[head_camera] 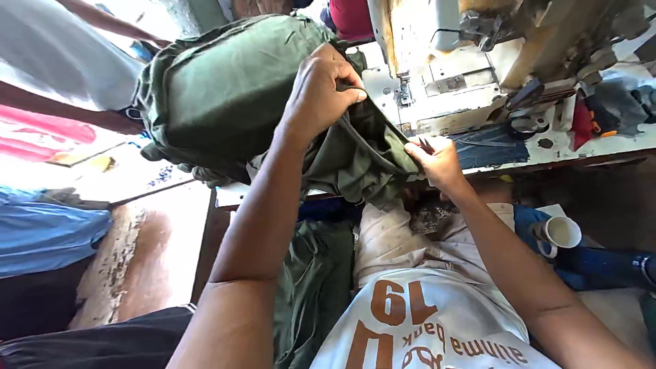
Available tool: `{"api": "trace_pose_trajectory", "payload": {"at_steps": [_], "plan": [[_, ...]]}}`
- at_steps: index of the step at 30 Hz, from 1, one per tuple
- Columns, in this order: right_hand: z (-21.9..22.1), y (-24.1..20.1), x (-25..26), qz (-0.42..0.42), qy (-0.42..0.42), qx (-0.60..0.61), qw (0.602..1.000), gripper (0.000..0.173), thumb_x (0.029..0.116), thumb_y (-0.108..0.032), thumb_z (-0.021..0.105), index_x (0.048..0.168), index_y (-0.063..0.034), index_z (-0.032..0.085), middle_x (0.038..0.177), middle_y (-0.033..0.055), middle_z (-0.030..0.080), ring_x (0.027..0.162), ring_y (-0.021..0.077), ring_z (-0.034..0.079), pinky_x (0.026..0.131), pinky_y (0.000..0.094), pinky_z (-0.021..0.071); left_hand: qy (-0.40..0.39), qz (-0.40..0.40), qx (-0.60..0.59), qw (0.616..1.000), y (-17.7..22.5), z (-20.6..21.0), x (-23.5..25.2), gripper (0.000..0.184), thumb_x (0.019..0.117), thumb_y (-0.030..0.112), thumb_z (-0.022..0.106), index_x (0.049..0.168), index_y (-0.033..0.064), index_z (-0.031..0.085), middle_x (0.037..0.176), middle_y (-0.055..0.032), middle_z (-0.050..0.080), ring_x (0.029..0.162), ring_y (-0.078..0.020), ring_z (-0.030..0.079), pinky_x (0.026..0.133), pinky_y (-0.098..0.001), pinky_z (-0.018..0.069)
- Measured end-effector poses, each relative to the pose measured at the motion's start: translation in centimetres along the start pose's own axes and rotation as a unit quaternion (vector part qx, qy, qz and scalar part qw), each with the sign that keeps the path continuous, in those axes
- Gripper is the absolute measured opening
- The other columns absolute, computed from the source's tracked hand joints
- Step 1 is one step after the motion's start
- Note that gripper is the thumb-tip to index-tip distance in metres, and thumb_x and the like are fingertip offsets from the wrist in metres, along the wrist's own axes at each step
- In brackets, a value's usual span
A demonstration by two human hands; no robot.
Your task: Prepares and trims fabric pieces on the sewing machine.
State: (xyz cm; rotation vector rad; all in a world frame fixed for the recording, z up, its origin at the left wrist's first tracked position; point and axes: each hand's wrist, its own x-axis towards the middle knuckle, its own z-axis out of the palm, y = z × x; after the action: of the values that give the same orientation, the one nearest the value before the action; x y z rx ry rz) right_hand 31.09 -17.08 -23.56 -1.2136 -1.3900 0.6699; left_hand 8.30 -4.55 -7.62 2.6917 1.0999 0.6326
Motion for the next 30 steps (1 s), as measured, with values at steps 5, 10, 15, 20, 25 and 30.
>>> {"api": "trace_pose_trajectory", "payload": {"at_steps": [5,10,15,20,25,30], "plan": [[-1.1,-0.2,0.3,-0.005,0.01,-0.058,0.998,0.015,0.0965,-0.024,0.07,0.098,-0.0104,0.076,0.092,0.0021,0.068,0.083,0.0115,0.064,0.078,0.0336,0.0551,0.055,-0.039,-0.161,0.985,0.9,4.7,0.8,0.017,0.1028,0.023,0.06,0.11,0.0096,0.067,0.109,-0.0014,0.071,0.102,-0.009,0.067,0.092,-0.0344,0.0565],[-0.6,0.2,2.5,-0.021,0.018,-0.016,0.999,0.016,0.099,-0.021,0.066,0.095,-0.007,0.072,0.079,0.0017,0.068,0.07,0.0097,0.063,0.067,0.0317,0.0555,0.086,-0.034,-0.173,0.981,0.9,7.8,2.2,0.017,0.103,0.024,0.059,0.109,0.0102,0.066,0.103,-0.0006,0.07,0.096,-0.0077,0.066,0.088,-0.0321,0.0556],[-1.6,0.5,1.2,0.035,0.001,0.058,0.998,0.01,0.0971,-0.013,0.068,0.093,-0.0048,0.071,0.075,0.0033,0.066,0.063,0.0104,0.061,0.058,0.0285,0.0531,0.091,-0.026,-0.117,0.989,-0.1,9.1,3.1,0.017,0.1009,0.02,0.062,0.11,0.0088,0.071,0.11,-0.0024,0.073,0.106,-0.0088,0.068,0.098,-0.0321,0.0545],[-2.3,-0.6,-0.7,0.122,-0.006,0.106,0.987,0.01,0.0913,-0.008,0.072,0.1,-0.0068,0.068,0.07,0.006,0.06,0.05,0.0142,0.051,0.042,0.028,0.0427,0.082,-0.016,-0.085,0.993,-1.4,11.3,3.8,0.014,0.0969,0.025,0.068,0.105,0.0167,0.076,0.108,-0.0013,0.072,0.105,-0.0123,0.068,0.094,-0.0371,0.0557],[-2.0,-1.1,0.3,0.084,0.02,0.157,0.984,0.032,0.0853,0.003,0.069,0.116,-0.0071,0.066,0.077,0.0047,0.06,0.055,0.0117,0.049,0.044,0.0242,0.042,0.08,-0.06,-0.075,0.992,-1.5,11.4,5.7,0.019,0.0923,0.031,0.073,0.105,0.0184,0.078,0.112,-0.001,0.074,0.109,-0.0131,0.068,0.097,-0.0396,0.0543],[-1.6,-0.8,2.0,0.057,0.066,0.142,0.986,0.024,0.0859,0.005,0.068,0.108,-0.0042,0.072,0.075,0.0038,0.062,0.054,0.0093,0.05,0.046,0.0231,0.044,0.085,-0.086,-0.097,0.988,-2.8,12.2,9.0,0.04,0.0778,0.028,0.081,0.112,0.009,0.071,0.113,-0.0078,0.073,0.112,-0.0196,0.067,0.098,-0.0463,0.0531]]}}
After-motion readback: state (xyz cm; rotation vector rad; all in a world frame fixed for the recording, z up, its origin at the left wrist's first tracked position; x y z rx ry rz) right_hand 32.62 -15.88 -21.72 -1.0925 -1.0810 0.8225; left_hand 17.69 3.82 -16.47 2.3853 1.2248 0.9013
